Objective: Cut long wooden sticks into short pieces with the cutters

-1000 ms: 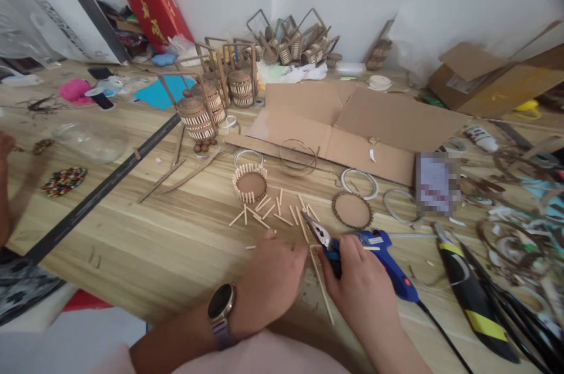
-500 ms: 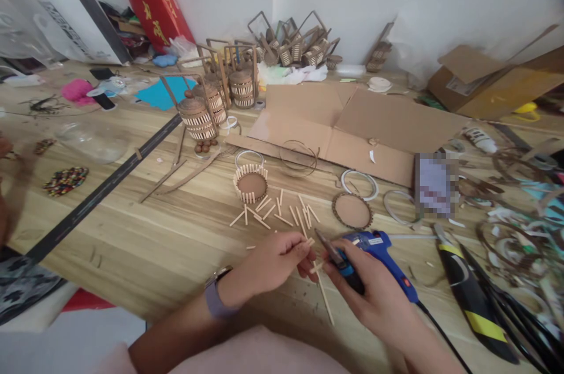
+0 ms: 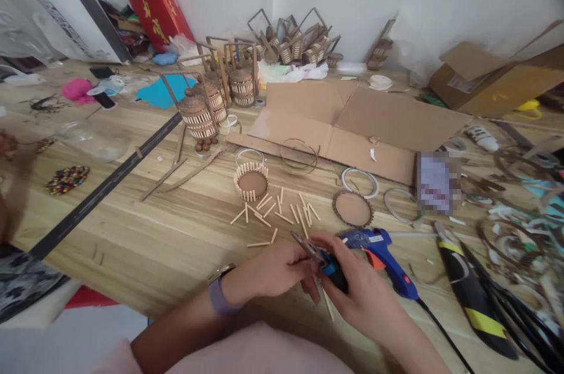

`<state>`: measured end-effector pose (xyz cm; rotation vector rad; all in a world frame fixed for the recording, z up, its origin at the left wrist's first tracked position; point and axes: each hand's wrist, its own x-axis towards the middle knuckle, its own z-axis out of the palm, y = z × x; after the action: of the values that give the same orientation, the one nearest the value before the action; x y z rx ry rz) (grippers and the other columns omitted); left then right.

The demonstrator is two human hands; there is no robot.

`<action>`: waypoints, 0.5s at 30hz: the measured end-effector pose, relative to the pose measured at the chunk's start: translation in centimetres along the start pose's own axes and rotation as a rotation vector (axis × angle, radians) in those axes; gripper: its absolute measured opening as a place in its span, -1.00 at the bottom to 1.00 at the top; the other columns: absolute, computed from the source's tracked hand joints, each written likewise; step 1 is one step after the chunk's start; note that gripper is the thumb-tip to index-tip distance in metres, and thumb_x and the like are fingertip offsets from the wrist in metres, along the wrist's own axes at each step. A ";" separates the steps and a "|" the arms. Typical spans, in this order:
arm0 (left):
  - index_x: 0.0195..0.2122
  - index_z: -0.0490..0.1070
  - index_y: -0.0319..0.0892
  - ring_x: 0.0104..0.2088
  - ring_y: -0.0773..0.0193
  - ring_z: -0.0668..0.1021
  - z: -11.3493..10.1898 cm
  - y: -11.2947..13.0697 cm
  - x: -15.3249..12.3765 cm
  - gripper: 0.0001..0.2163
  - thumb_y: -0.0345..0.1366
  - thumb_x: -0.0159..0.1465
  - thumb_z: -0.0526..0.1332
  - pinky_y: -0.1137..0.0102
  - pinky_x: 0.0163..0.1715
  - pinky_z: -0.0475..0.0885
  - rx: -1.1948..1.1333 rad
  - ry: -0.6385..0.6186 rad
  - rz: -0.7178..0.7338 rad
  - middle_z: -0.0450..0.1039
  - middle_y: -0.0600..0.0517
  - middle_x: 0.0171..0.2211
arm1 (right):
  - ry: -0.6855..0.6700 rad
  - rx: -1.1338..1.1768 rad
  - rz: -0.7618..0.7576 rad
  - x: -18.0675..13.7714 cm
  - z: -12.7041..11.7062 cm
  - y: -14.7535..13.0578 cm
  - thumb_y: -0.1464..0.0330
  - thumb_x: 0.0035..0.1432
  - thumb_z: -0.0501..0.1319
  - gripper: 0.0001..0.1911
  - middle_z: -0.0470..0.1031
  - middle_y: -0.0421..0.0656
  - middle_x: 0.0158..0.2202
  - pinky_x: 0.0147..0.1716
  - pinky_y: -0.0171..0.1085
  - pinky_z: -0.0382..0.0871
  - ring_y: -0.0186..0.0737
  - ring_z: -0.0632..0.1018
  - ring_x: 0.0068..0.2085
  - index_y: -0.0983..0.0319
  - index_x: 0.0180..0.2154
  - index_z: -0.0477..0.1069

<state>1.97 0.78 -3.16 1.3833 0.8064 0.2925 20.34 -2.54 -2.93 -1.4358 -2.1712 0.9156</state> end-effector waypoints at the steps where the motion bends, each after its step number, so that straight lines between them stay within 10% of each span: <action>1: -0.38 0.43 -0.20 -0.34 0.21 0.59 0.0 -0.3 0.1 -0.73 -0.17 0.35 0.05 0.37 -0.24 0.41 -0.042 -0.021 0.011 0.53 0.02 -0.49 | 0.008 0.001 -0.015 0.0 0.0 0.0 0.51 0.12 0.06 -0.51 0.51 -0.03 0.02 -0.04 -0.15 0.47 -0.12 0.55 0.04 0.17 0.10 0.15; 7: -0.35 0.42 -0.23 -0.41 0.29 0.47 0.3 -1.5 0.8 -0.59 0.07 0.28 0.11 0.40 -0.33 0.33 -0.248 0.161 0.051 0.47 0.02 -0.46 | 0.305 -0.066 -0.112 0.3 0.6 -0.1 0.35 0.25 0.13 -0.60 0.17 0.02 0.23 0.14 -0.04 0.32 -0.05 0.25 0.29 0.09 0.11 0.16; 15: -0.34 0.50 -0.23 -0.26 0.20 0.44 1.0 -0.4 0.9 -0.68 -0.02 0.15 0.27 0.34 -0.19 0.32 -0.458 0.295 0.022 0.46 0.03 -0.41 | 0.398 -0.192 -0.122 0.3 2.7 -0.1 0.37 0.15 0.26 -0.52 0.19 0.01 0.04 -0.05 -0.05 0.47 0.02 0.42 0.09 0.14 0.09 0.20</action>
<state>3.20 0.49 -3.84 0.9292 0.8988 0.6669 18.46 -3.11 -4.82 -1.4088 -2.0532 0.3470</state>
